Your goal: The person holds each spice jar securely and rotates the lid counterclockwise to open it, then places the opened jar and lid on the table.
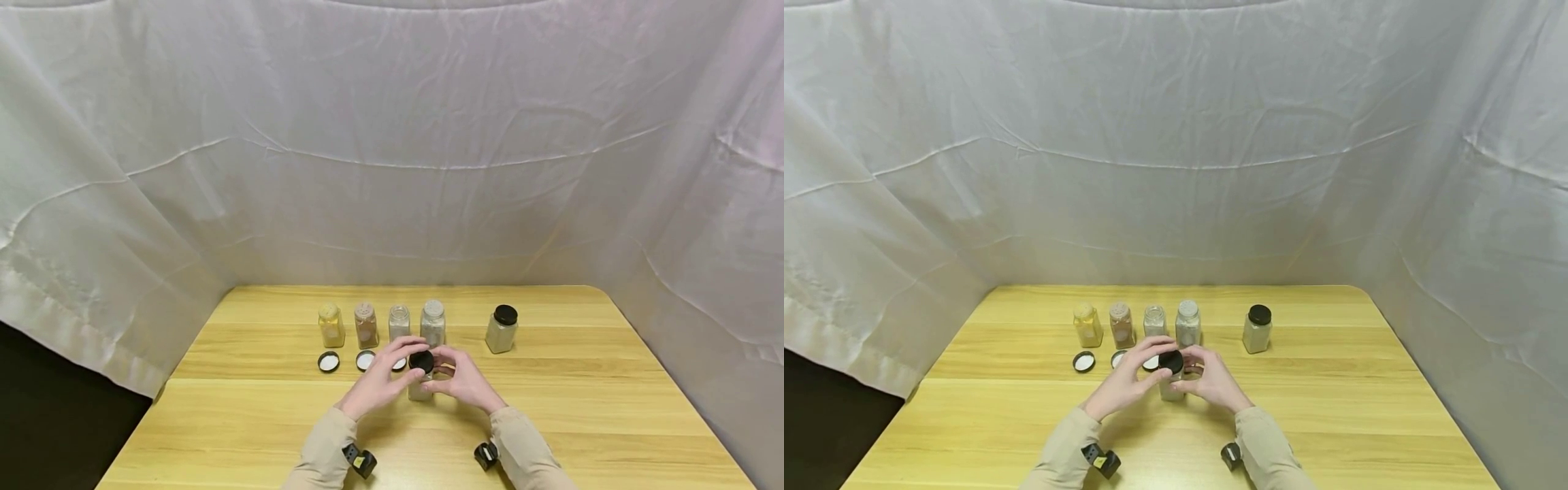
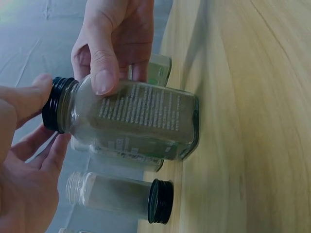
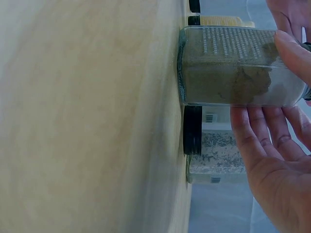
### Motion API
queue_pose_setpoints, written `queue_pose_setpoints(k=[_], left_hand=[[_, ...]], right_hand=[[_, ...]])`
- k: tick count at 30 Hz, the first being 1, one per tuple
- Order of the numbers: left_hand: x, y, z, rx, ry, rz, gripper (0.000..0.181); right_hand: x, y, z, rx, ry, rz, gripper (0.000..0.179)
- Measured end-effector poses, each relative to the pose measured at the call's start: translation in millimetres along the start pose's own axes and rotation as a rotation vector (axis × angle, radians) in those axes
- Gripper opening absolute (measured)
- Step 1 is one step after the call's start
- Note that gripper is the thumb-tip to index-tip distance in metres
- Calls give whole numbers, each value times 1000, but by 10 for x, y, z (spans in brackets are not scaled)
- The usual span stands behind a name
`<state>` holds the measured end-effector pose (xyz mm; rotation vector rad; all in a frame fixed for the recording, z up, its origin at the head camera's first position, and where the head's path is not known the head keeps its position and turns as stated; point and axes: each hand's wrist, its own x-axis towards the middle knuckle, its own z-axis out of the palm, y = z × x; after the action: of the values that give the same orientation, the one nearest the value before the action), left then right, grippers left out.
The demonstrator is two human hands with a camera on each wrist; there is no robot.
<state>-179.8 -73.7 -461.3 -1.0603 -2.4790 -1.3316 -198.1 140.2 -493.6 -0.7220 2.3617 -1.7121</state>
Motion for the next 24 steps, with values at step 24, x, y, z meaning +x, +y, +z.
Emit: queue_pose_setpoints(k=[24], left_hand=[[-13,-7,18,-2,-8,-5,38]], right_hand=[[-1,-7,-3,9,-5,-4,50]])
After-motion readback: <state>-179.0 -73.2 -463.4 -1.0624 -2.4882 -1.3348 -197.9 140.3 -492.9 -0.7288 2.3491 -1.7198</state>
